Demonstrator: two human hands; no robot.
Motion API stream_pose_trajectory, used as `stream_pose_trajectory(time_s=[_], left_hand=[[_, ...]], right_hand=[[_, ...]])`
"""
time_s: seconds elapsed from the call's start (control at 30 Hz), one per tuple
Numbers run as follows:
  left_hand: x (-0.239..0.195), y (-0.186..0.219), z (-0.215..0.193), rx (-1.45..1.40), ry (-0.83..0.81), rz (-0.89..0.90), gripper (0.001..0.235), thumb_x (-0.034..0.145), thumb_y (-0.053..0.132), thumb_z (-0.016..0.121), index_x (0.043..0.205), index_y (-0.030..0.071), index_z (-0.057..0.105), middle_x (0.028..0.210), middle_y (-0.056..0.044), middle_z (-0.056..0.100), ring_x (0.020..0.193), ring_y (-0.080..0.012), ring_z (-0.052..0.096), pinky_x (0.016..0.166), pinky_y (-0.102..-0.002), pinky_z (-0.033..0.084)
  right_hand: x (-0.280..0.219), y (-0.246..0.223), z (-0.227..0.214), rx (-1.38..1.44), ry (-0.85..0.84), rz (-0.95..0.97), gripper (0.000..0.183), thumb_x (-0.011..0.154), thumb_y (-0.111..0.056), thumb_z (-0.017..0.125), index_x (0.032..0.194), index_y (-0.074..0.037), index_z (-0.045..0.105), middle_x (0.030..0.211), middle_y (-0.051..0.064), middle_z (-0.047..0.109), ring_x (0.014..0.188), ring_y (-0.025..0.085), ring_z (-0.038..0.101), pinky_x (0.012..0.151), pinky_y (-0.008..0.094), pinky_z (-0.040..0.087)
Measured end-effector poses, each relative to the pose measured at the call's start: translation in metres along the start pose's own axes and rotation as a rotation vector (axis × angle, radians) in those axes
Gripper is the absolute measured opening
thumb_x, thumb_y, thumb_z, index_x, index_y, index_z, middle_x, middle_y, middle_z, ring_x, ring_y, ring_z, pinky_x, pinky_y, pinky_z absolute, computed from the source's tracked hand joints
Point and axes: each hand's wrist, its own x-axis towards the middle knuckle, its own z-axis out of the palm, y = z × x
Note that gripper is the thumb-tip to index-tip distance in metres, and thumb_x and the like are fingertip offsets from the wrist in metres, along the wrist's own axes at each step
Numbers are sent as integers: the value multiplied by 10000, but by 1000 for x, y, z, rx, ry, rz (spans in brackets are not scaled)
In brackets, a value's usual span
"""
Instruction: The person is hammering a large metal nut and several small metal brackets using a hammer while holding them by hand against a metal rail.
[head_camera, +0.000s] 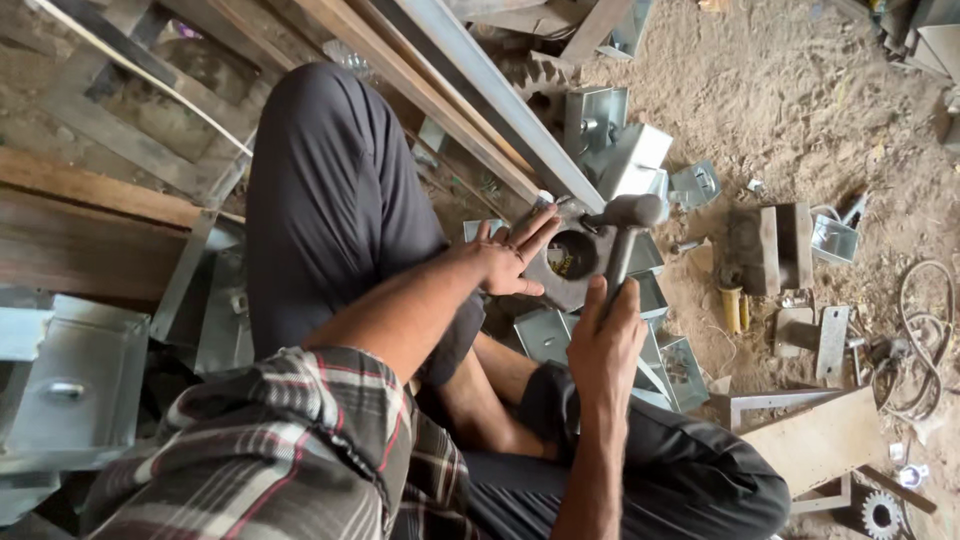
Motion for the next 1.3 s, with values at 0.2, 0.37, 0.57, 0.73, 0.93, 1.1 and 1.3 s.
stream_pose_trajectory(time_s=[0.2, 0.37, 0.57, 0.73, 0.93, 1.1, 1.3], left_hand=[[-5, 5, -6, 1, -19, 5, 1176, 893, 687, 615, 1609, 287, -227, 1687, 78, -308, 1558, -422, 178, 1213, -678, 106], [-7, 6, -11, 4, -67, -16, 1149, 894, 694, 589, 1621, 300, -209, 1690, 53, -319, 1528, -411, 263, 1259, -633, 112], [-7, 6, -8, 48, -37, -18, 1150, 905, 676, 599, 1618, 254, -198, 1705, 58, -303, 1516, -447, 282, 1230, -645, 151], [-5, 6, -5, 51, -19, -42, 1149, 901, 679, 600, 1639, 272, -181, 1708, 70, -285, 1505, -468, 285, 1210, -692, 157], [-9, -3, 10, 73, 35, -36, 1147, 910, 708, 586, 1631, 266, -190, 1703, 50, -295, 1518, -454, 274, 1199, -736, 147], [-13, 8, -2, -7, -65, -63, 1139, 910, 689, 590, 1602, 320, -236, 1680, 75, -332, 1539, -474, 178, 1214, -700, 107], [-8, 8, -13, -17, -80, -39, 1127, 924, 677, 588, 1603, 325, -239, 1686, 84, -326, 1535, -505, 147, 1216, -709, 86]], right_hand=[[15, -5, -22, 36, -48, 106, 423, 1112, -362, 509, 1119, 47, 613, 698, 172, 614, 628, 330, 550, 587, 487, 430], [48, -4, -63, 18, -317, 379, 361, 1089, -341, 421, 1033, -76, 660, 579, 87, 578, 411, 156, 464, 352, 375, 328], [53, 30, -105, -114, 307, -156, 351, 1105, -284, 415, 1141, 15, 595, 700, 150, 605, 518, 238, 535, 397, 392, 424], [14, 22, -14, -115, -33, 104, 414, 1088, -304, 509, 1249, 75, 561, 810, 282, 633, 686, 421, 597, 547, 500, 481], [-4, 27, -20, 89, -57, -27, 378, 1125, -312, 556, 1209, 56, 579, 791, 228, 620, 668, 411, 596, 568, 503, 480], [-5, 7, -45, 668, -300, 639, 337, 1079, -354, 495, 1028, -25, 542, 633, 29, 453, 448, 152, 394, 396, 342, 332], [-10, 41, -24, 848, -358, 842, 366, 1085, -403, 413, 1010, -69, 542, 612, 15, 407, 453, 116, 369, 409, 283, 329]])
